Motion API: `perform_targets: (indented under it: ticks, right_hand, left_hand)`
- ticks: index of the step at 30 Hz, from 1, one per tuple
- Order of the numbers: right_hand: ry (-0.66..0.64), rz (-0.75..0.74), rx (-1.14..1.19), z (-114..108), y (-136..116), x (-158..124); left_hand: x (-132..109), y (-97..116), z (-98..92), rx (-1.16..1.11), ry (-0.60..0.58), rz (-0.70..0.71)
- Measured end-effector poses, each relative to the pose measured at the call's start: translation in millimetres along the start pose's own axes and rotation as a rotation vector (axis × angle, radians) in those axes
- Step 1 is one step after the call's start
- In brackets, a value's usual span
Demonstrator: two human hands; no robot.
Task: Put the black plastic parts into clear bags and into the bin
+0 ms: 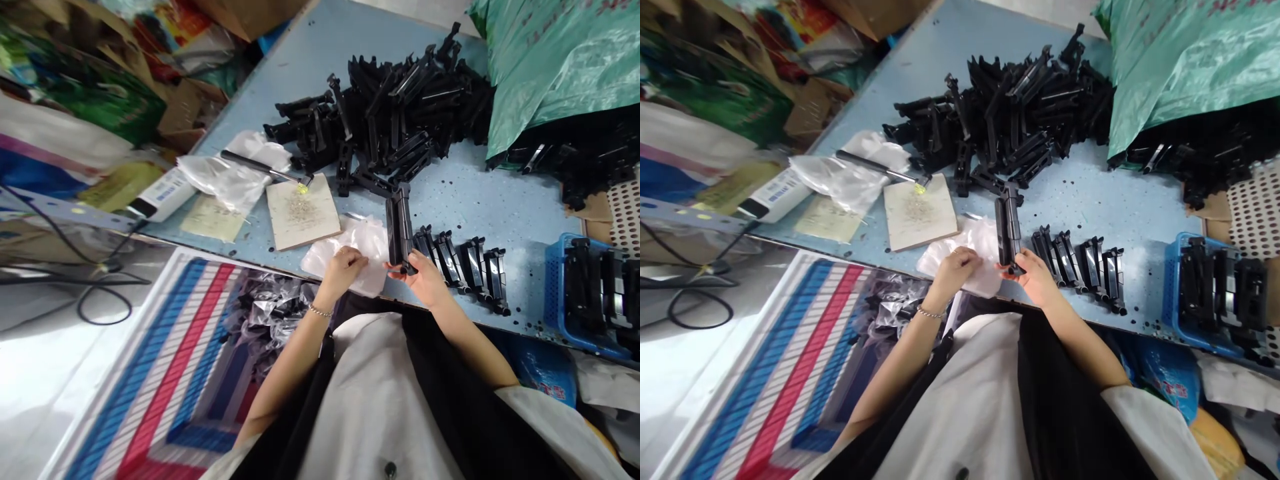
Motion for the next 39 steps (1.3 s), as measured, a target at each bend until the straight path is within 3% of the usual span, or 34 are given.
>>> perform_targets:
  ticks: [4, 10, 14, 16, 20, 22, 24, 28, 31, 39]
  right_hand:
    - [-0.035, 0.045, 0.053, 7, 6, 27]
    - [0.137, -0.028, 0.049, 2, 8, 35]
    - [0.066, -0.029, 0.084, 6, 4, 30]
    - [0.056, -0.039, 0.043, 9, 4, 32]
    - [0.117, -0.057, -0.031, 7, 3, 38]
    - [0.141, -0.072, -0.024, 3, 1, 38]
    - [0.154, -0.088, -0.010, 0, -2, 36]
    - [0.159, -0.076, 0.006, -5, -4, 28]
    - [0.140, -0.059, 0.048, -4, -3, 24]
    - [0.063, -0.022, 0.130, 13, -5, 28]
  left_hand:
    - [-6, 7, 4.7, -0.029, 0.017, 0.009]
    - [-17, 14, -13.8, -0.224, 0.097, 0.001]
    - [-18, 13, -4.1, -0.359, -0.022, -0.112]
    - [-19, 17, 7.7, -0.224, -0.063, -0.090]
    - [-15, 29, 25.6, 0.375, 0.010, -0.019]
    - [-8, 31, 26.4, 0.495, 0.022, -0.023]
    - [1, 28, 20.7, 0.406, 0.006, -0.022]
    - [13, 18, 2.6, -0.070, -0.016, -0.099]
    - [12, 15, -5.2, -0.302, -0.022, -0.181]
    - [8, 16, -0.2, -0.242, -0.036, -0.205]
Point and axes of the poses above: each hand's wrist, its own x-axis towards the middle knuckle, its own z-axis out of the palm, y = z × x, the point moved 1 cm from there along x, towards the middle knuckle, and after that the axes turned 8 degrees about -y, right-handed, at the moved point
